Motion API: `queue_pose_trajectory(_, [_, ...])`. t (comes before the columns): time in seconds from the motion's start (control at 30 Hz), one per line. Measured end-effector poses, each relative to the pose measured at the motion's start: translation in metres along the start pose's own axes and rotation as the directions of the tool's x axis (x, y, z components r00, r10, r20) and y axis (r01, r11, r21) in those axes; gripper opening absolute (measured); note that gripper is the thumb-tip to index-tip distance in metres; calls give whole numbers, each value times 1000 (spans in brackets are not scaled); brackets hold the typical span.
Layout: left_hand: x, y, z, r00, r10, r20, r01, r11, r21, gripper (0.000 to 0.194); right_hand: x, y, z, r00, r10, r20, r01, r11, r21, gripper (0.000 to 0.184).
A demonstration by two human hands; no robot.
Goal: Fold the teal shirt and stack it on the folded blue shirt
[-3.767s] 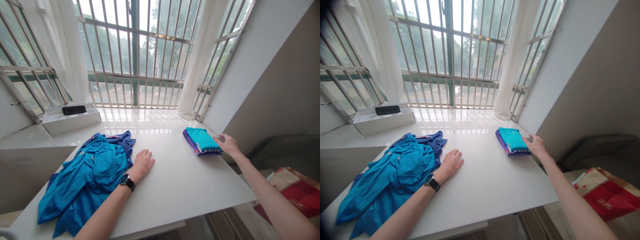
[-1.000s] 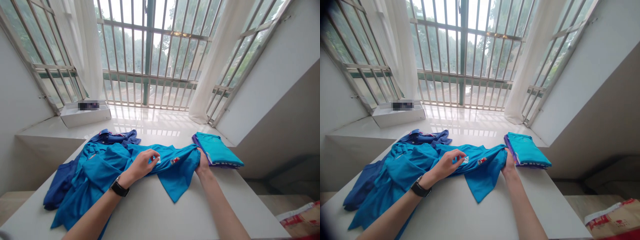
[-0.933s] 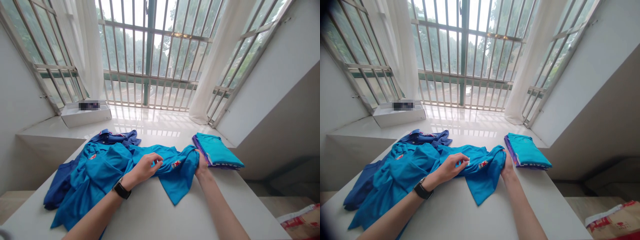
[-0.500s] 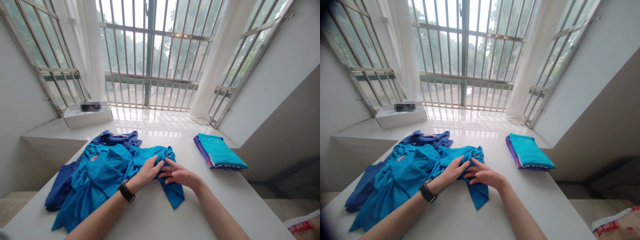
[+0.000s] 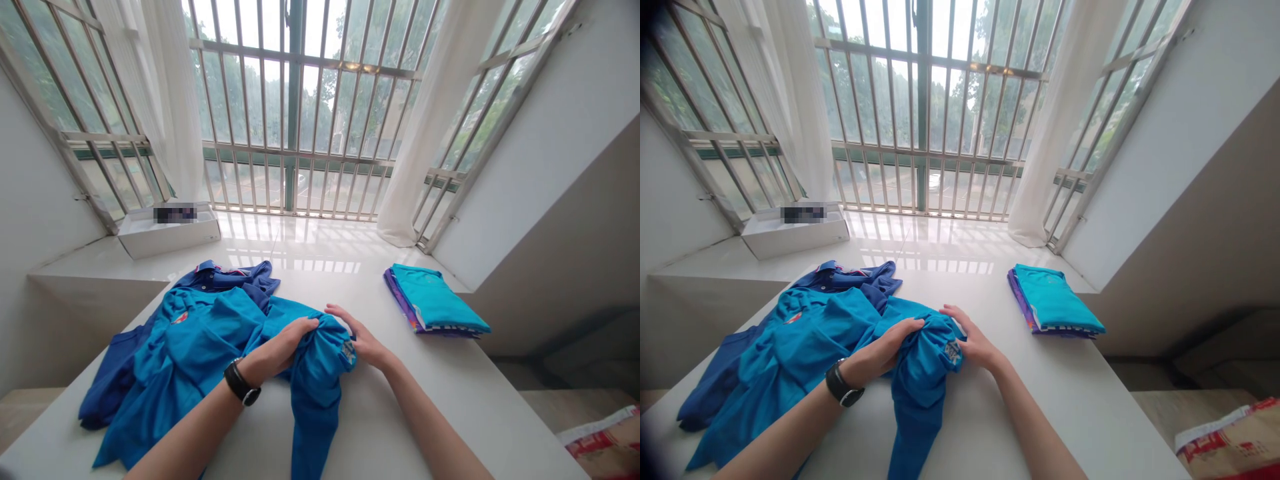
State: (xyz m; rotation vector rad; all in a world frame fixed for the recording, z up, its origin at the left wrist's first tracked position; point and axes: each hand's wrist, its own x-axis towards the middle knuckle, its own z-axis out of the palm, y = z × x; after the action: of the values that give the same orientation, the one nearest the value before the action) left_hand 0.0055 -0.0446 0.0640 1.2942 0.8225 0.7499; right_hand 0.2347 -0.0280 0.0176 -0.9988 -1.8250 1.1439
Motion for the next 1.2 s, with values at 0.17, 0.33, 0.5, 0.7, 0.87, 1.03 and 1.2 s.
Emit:
queue_pose_trajectory(0.17, [-7, 20, -10, 993, 48, 112, -25, 980, -196, 60, -2, -14, 18, 985, 111, 132, -138, 967, 216, 62])
queue_pose_trajectory(0.33, [-4, 31, -21, 989, 131, -63, -137, 984, -111, 76, -8, -26, 11, 949, 155, 275, -248, 904, 347, 72])
queue_pose_trajectory(0.5, [6, 30, -39, 961, 185, -205, -160, 978, 133, 42, -7, -27, 3, 946, 161, 282, -194, 976, 94, 38])
queue_pose_trajectory(0.7, [15, 18, -68, 921, 346, -181, -169, 770, 615, 32, -1, -9, -20, 923, 148, -354, -178, 983, -52, 12])
queue_pose_trajectory(0.87, [9, 18, -60, 967, 251, -46, -129, 637, 760, 35, 0, 1, -31, 782, 262, -565, -157, 961, 228, 40])
queue_pose_trajectory(1.03, [8, 13, -53, 977, 193, -88, -4, 433, 902, 48, -2, -1, -19, 831, 390, -398, -100, 807, 582, 66])
queue_pose_trajectory(1.2, [12, -3, -43, 980, 197, -21, -21, 209, 978, 42, -8, -5, -15, 848, 446, -285, -251, 813, 525, 71])
